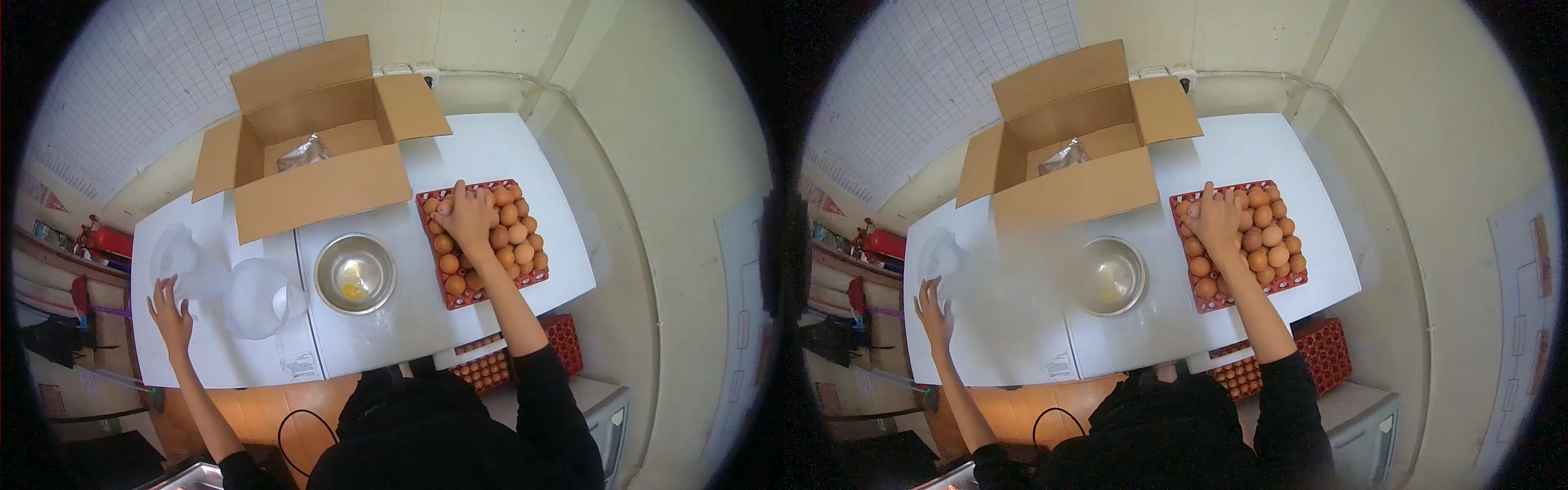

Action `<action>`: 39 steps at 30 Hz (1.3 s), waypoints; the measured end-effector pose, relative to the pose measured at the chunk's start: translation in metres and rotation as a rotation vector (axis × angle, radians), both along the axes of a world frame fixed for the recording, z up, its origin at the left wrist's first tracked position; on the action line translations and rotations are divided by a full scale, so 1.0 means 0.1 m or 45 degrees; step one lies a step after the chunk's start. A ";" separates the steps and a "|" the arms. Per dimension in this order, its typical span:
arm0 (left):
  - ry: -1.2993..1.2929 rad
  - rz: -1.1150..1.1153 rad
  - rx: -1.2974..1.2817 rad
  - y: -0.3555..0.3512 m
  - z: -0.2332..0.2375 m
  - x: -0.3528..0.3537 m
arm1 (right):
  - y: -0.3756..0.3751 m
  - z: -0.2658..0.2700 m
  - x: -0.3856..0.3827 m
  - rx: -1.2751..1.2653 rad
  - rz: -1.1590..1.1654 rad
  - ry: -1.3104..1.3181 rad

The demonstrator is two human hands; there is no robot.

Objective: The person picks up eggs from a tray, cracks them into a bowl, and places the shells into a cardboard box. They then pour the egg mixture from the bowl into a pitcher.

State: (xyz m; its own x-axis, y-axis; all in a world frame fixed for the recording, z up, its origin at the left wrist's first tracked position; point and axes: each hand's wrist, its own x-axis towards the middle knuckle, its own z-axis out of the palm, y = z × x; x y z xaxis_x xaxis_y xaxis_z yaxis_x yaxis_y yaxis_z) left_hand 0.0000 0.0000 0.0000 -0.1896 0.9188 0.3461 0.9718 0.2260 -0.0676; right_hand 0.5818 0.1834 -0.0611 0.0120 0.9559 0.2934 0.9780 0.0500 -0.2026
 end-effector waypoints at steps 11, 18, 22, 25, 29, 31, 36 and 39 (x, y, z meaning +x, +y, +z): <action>-2.011 -0.605 0.252 0.47 0.06 3.12 | -0.58 0.41 0.11 0.294 0.116 0.880; -3.239 -0.453 -0.710 0.23 -0.47 4.24 | -1.66 0.13 -0.19 0.149 0.031 1.037; -3.021 -0.385 -0.688 0.09 -0.80 4.18 | -1.78 0.23 -0.04 -0.200 0.271 0.933; -2.980 -0.342 -0.557 0.10 -0.86 3.90 | -1.64 0.23 0.35 -0.024 0.199 0.479; -3.030 -0.149 -0.274 0.16 -0.79 3.26 | -1.33 0.14 0.74 0.036 0.307 -0.113; -2.597 -0.391 -0.276 0.15 -0.73 2.84 | -1.18 0.07 0.84 -0.031 0.455 -0.210; -2.420 -0.376 -0.228 0.11 -0.74 2.26 | -1.04 0.14 0.87 -0.034 0.664 -0.328; -2.541 -0.371 -0.116 0.07 -0.71 2.21 | -1.17 0.48 0.60 -0.068 0.488 0.071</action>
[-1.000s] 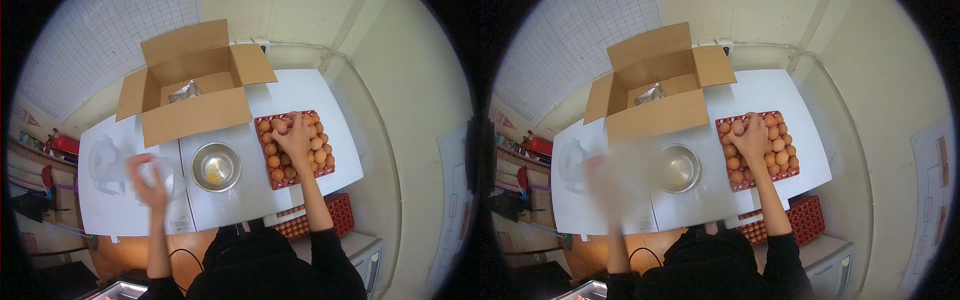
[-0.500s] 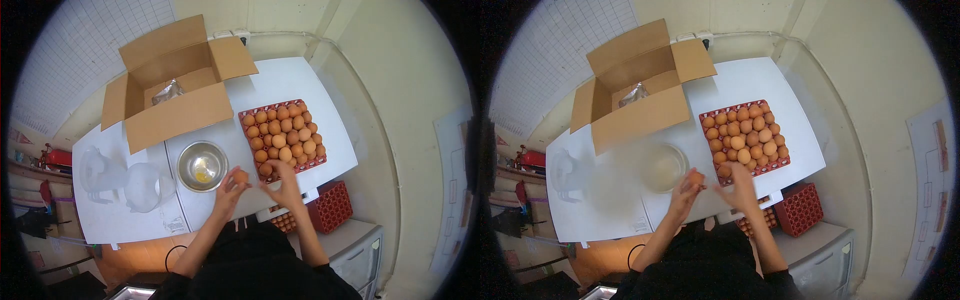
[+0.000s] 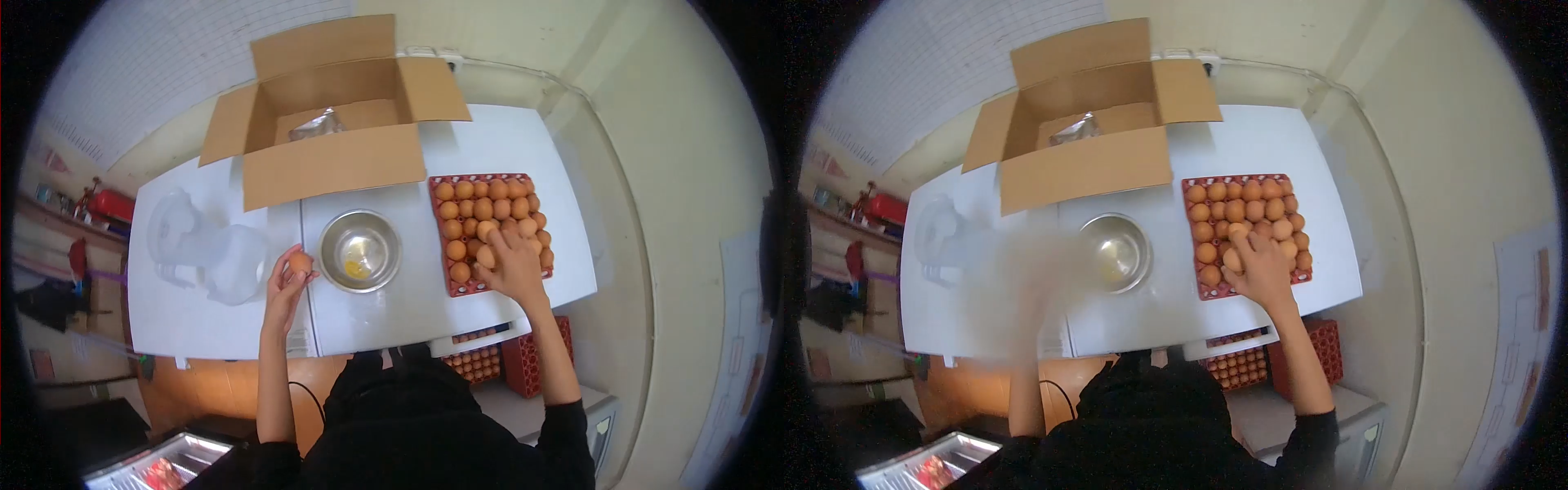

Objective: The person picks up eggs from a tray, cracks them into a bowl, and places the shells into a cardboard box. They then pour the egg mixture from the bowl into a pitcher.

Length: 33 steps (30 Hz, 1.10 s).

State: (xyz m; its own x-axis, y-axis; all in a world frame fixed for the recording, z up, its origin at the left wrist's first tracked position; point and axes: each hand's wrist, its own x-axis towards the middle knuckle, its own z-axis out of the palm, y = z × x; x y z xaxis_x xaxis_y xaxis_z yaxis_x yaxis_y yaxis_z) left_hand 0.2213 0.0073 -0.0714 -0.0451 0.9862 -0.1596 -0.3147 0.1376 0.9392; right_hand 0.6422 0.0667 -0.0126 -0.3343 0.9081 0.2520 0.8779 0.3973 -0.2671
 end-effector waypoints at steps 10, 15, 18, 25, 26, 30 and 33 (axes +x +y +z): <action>-0.677 -0.268 -0.132 0.23 -0.39 0.67 | -0.09 -0.35 -1.80 -0.304 0.274 1.085; -1.004 -0.186 -0.306 0.28 -0.35 0.73 | -0.16 -0.08 -1.98 0.135 0.360 1.011; -1.047 -0.178 -0.338 0.30 -0.33 0.71 | -0.18 -0.26 -1.99 0.245 0.407 0.980; -0.997 -0.187 -0.306 0.31 -0.39 0.60 | 0.01 -0.43 -1.96 -0.383 0.157 1.278; -0.862 -0.088 -0.278 0.33 -0.34 0.62 | 0.10 -0.51 -1.96 -0.600 0.097 1.379; -0.303 0.036 -0.122 0.33 -0.12 0.66 | 0.26 -0.56 -1.99 -1.201 -0.075 1.591; -0.013 0.055 -0.003 0.39 -0.13 0.67 | 0.34 -0.60 -2.01 -1.349 0.030 1.388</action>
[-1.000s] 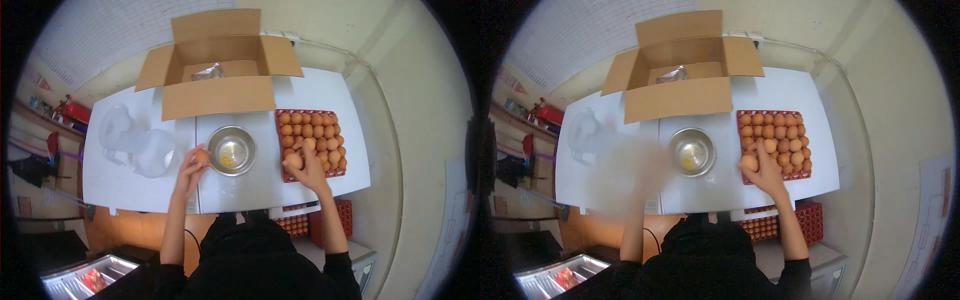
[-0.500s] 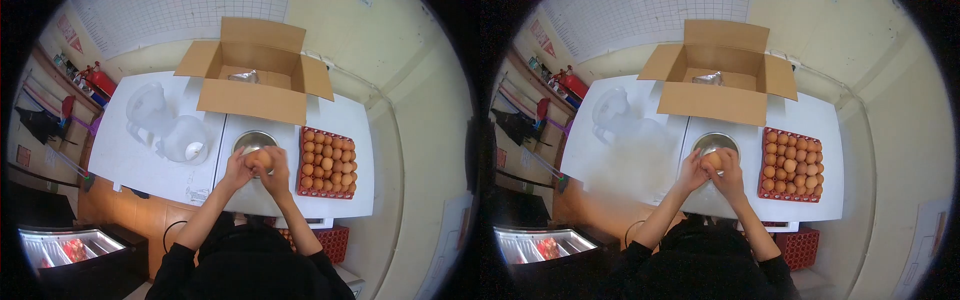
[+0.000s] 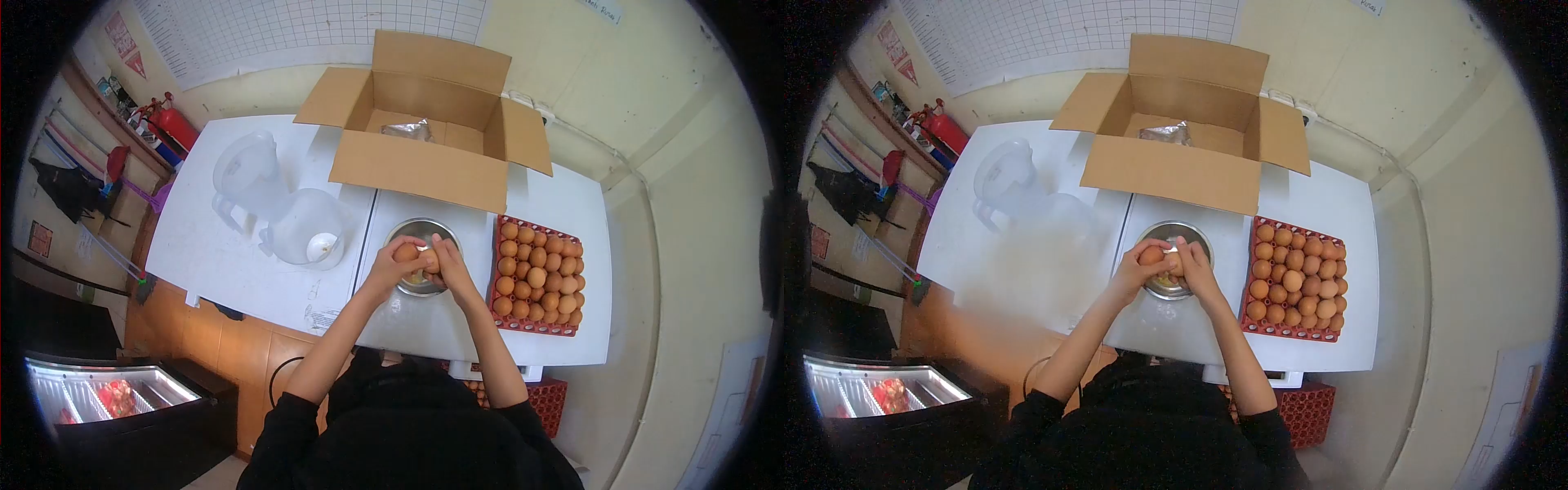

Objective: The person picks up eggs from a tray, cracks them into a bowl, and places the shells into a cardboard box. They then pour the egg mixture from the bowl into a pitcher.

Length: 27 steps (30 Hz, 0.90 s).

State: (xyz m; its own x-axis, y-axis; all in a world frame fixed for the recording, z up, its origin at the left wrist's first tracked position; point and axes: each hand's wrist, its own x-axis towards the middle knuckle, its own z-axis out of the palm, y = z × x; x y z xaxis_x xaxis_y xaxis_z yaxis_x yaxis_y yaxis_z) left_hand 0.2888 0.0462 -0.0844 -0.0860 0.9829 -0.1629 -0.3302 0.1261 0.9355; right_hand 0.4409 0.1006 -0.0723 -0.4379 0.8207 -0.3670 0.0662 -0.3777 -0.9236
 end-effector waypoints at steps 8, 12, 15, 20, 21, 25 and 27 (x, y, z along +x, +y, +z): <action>-0.091 0.032 -0.136 0.08 -0.01 -0.08 | 0.18 0.04 0.28 0.491 0.348 -0.150; 0.048 -0.096 -0.126 0.10 0.11 -0.10 | 0.25 0.06 0.34 0.566 0.329 -0.212; 0.236 -0.081 -0.059 0.16 0.05 -0.08 | 0.26 0.07 0.33 0.691 0.289 -0.359; 0.517 0.013 0.026 0.23 -0.20 -0.06 | 0.20 -0.05 0.26 0.758 0.161 -0.430; 0.541 0.025 0.026 0.24 -0.21 -0.06 | 0.18 -0.06 0.25 0.753 0.140 -0.416; 0.656 0.042 0.057 0.21 -0.14 -0.07 | 0.15 -0.03 0.23 0.813 0.107 -0.438; 0.686 0.030 0.087 0.19 -0.04 -0.10 | 0.15 0.01 0.26 0.799 0.127 -0.459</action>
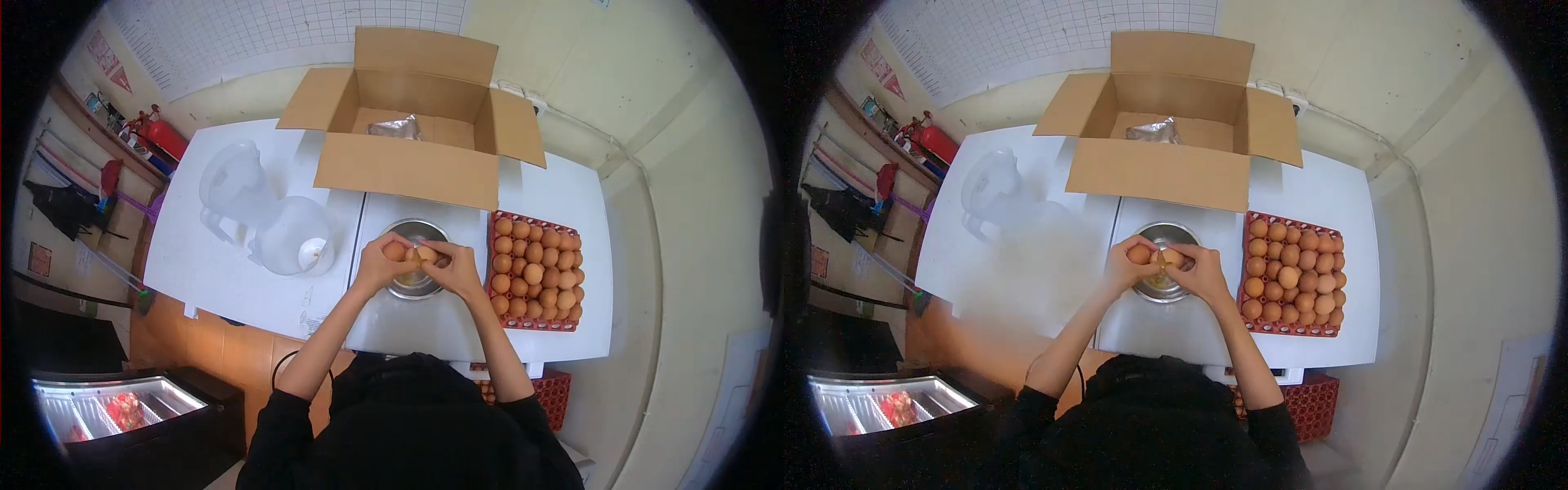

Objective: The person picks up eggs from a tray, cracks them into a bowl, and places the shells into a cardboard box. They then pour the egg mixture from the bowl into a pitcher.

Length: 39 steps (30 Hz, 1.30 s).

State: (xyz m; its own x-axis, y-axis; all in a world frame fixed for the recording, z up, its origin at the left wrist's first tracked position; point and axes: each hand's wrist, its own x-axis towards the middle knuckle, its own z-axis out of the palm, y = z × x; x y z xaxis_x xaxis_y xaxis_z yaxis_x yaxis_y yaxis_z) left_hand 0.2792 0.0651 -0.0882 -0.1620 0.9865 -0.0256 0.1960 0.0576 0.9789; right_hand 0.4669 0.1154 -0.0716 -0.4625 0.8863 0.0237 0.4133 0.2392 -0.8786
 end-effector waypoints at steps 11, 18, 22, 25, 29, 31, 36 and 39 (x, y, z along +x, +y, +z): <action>0.326 -0.091 0.109 -0.10 0.05 -0.13 | -0.08 0.11 0.14 0.956 0.246 -0.289; -0.231 0.068 0.142 0.08 0.59 -0.04 | 0.15 0.31 0.16 0.123 -0.082 0.272; -0.311 0.111 0.376 0.92 0.87 -0.18 | 0.87 0.60 -0.13 -0.146 -0.186 0.787; 0.079 0.250 0.485 1.79 0.94 -0.33 | 1.33 0.94 -0.31 -0.207 -0.233 0.881; 0.073 0.342 0.220 2.13 0.98 -0.43 | 1.78 0.67 -0.02 0.358 -0.365 0.650; -0.161 0.299 0.262 1.94 0.98 -0.40 | 1.40 0.90 0.53 0.227 -0.325 0.417; -0.574 0.146 0.084 1.33 1.04 -0.31 | 0.70 0.75 1.35 0.343 -0.333 -0.941; -0.741 0.132 -0.080 0.93 0.98 -0.20 | 0.63 0.10 1.65 0.718 -0.386 -1.047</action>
State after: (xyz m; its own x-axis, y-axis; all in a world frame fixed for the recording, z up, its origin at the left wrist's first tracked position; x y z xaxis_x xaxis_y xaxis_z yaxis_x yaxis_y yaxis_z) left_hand 0.2589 0.1581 0.0103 -0.1995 0.9599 -0.1972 -0.3815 0.1093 0.9179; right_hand 0.6318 0.1783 -0.0612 -0.2835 0.9260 0.2492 0.9450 0.3140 -0.0917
